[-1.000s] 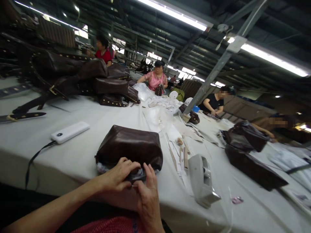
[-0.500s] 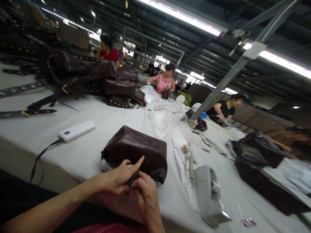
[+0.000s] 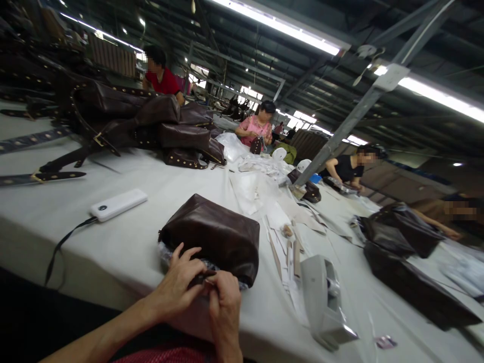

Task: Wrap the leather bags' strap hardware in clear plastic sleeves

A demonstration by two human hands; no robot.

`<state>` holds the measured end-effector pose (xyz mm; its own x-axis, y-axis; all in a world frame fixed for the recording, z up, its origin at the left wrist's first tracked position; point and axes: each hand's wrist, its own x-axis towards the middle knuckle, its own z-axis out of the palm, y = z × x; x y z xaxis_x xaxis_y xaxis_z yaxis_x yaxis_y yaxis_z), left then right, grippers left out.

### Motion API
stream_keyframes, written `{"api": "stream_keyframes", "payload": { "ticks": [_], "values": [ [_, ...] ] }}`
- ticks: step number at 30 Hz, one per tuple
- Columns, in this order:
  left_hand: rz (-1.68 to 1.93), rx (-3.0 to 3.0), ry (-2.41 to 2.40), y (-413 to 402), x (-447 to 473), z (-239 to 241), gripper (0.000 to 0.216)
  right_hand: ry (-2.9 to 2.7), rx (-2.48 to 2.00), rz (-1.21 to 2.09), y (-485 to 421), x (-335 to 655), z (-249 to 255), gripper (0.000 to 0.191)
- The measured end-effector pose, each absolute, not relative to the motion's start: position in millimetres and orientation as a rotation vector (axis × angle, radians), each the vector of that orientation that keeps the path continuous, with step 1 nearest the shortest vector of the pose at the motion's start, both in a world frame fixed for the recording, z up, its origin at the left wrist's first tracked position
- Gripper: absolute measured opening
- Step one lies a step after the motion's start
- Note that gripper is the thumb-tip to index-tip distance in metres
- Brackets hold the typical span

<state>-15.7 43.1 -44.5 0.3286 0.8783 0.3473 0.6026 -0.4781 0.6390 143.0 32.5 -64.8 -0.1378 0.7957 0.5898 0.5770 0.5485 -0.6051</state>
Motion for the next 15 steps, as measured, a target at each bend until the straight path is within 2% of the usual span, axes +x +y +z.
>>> {"api": "stream_keyframes", "payload": {
  "ticks": [6, 15],
  "values": [
    [0.969, 2.15, 1.251, 45, -20, -48, 0.023, -1.87, -1.044, 0.127, 28, 140, -72, 0.027],
    [0.974, 2.043, 1.389, 45, -7, -49, 0.018, -1.864, -1.054, 0.104, 24, 140, -80, 0.027]
  ]
}}
